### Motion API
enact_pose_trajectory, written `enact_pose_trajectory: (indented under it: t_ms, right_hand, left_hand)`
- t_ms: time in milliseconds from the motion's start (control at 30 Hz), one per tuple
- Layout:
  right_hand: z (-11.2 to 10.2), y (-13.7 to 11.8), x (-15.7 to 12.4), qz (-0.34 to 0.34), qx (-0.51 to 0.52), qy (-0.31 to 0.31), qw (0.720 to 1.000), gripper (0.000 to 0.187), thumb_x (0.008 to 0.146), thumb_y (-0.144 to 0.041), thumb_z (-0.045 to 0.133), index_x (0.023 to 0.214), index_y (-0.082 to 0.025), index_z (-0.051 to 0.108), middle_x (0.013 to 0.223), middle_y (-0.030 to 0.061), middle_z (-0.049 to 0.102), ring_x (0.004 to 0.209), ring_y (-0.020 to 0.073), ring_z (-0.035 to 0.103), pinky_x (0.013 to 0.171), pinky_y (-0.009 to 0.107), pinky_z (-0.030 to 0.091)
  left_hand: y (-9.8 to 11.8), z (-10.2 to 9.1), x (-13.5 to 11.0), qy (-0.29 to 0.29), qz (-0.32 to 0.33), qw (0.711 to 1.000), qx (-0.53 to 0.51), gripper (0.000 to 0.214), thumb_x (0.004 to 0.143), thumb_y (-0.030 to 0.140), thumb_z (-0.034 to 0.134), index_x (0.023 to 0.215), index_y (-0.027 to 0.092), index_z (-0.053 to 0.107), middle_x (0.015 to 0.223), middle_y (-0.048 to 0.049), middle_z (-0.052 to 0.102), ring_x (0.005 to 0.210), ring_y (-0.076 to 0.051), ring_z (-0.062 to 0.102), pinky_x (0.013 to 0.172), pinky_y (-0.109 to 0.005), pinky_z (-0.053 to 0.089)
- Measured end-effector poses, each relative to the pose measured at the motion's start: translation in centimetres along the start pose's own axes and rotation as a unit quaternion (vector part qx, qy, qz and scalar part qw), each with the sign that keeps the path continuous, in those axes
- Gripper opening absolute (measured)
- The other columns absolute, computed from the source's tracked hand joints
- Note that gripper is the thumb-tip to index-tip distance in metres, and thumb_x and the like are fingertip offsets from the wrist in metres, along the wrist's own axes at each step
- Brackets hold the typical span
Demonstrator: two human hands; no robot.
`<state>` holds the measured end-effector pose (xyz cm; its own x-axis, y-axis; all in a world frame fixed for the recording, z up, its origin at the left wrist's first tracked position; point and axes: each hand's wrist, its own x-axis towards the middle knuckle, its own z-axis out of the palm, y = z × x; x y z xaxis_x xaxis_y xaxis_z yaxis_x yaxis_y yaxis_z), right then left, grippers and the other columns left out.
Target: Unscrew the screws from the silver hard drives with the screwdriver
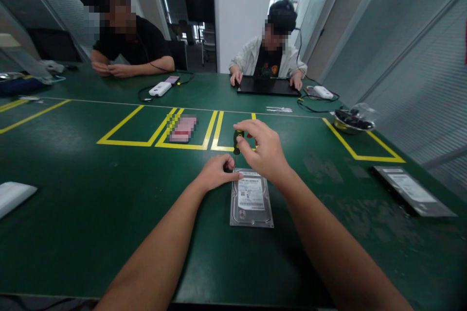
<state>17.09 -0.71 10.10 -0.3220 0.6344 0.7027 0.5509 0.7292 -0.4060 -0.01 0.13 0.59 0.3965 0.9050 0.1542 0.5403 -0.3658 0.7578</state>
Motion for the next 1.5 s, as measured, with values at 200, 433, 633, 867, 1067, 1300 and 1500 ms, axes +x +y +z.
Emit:
enact_pose_trajectory:
  t_ms: [200, 433, 633, 867, 1067, 1300, 1500]
  right_hand:
    - [-0.01, -0.05, 0.04, -0.009, -0.01, -0.007, 1.0, 0.023, 0.085, -0.016, 0.054, 0.105, -0.02, 0.065, 0.099, 0.0049, 0.067, 0.091, 0.0176, 0.059, 0.081, 0.034, 0.046]
    - [-0.13, -0.39, -0.05, 0.008, -0.008, -0.005, 1.0, 0.021, 0.084, -0.018, 0.057, 0.103, -0.019, 0.066, 0.099, 0.006, 0.062, 0.094, 0.0177, 0.058, 0.085, 0.034, 0.046]
    - [0.0, -0.08, -0.03, 0.001, -0.01, -0.015, 1.0, 0.028, 0.085, -0.013, 0.051, 0.108, -0.019, 0.065, 0.104, 0.0065, 0.065, 0.097, 0.0182, 0.058, 0.085, 0.035, 0.046]
    - [-0.04, -0.07, -0.11, 0.017, -0.031, 0.002, 0.999, 0.021, 0.084, -0.022, 0.059, 0.104, -0.018, 0.066, 0.095, 0.0056, 0.061, 0.09, 0.0176, 0.057, 0.082, 0.033, 0.045]
    - [-0.01, -0.16, -0.14, 0.015, -0.029, 0.0, 0.999, 0.021, 0.085, -0.023, 0.059, 0.105, -0.018, 0.065, 0.096, 0.0056, 0.061, 0.091, 0.0174, 0.057, 0.082, 0.033, 0.044]
    - [0.04, -0.2, -0.08, 0.02, -0.032, -0.002, 0.999, 0.018, 0.085, -0.025, 0.059, 0.102, -0.019, 0.065, 0.093, 0.0049, 0.06, 0.087, 0.0169, 0.056, 0.08, 0.032, 0.045]
    - [0.18, -0.19, -0.18, 0.02, -0.025, -0.004, 0.999, 0.02, 0.086, -0.024, 0.057, 0.104, -0.02, 0.065, 0.094, 0.0048, 0.059, 0.088, 0.0168, 0.056, 0.081, 0.033, 0.045]
  left_hand:
    - [-0.23, 0.09, 0.09, 0.0, 0.001, 1.0, 0.003, 0.037, 0.068, 0.048, 0.075, 0.078, 0.018, 0.053, 0.076, 0.0015, 0.059, 0.07, -0.015, 0.052, 0.063, -0.027, 0.038]
    - [0.02, 0.03, 0.04, -0.001, -0.001, 1.0, 0.006, 0.038, 0.069, 0.049, 0.074, 0.079, 0.018, 0.054, 0.077, 0.0012, 0.059, 0.071, -0.016, 0.053, 0.065, -0.027, 0.039]
    - [0.12, -0.05, 0.0, -0.002, -0.003, 1.0, -0.001, 0.037, 0.068, 0.048, 0.074, 0.078, 0.019, 0.053, 0.076, 0.0019, 0.058, 0.07, -0.015, 0.052, 0.063, -0.027, 0.037]
    - [0.02, 0.01, 0.1, -0.001, 0.004, 1.0, 0.008, 0.038, 0.069, 0.049, 0.075, 0.078, 0.019, 0.053, 0.076, 0.0017, 0.058, 0.07, -0.015, 0.052, 0.063, -0.027, 0.038]
    - [-0.11, 0.04, 0.01, -0.001, 0.006, 1.0, 0.007, 0.038, 0.069, 0.049, 0.074, 0.079, 0.019, 0.053, 0.077, 0.0015, 0.059, 0.07, -0.016, 0.052, 0.064, -0.027, 0.038]
    - [-0.3, 0.13, 0.06, 0.001, 0.006, 1.0, 0.006, 0.039, 0.068, 0.05, 0.074, 0.079, 0.019, 0.054, 0.077, 0.0016, 0.06, 0.07, -0.016, 0.053, 0.064, -0.027, 0.038]
    - [-0.19, 0.06, 0.03, 0.001, 0.004, 1.0, 0.005, 0.039, 0.068, 0.05, 0.074, 0.08, 0.019, 0.054, 0.077, 0.0013, 0.06, 0.07, -0.016, 0.053, 0.063, -0.028, 0.038]
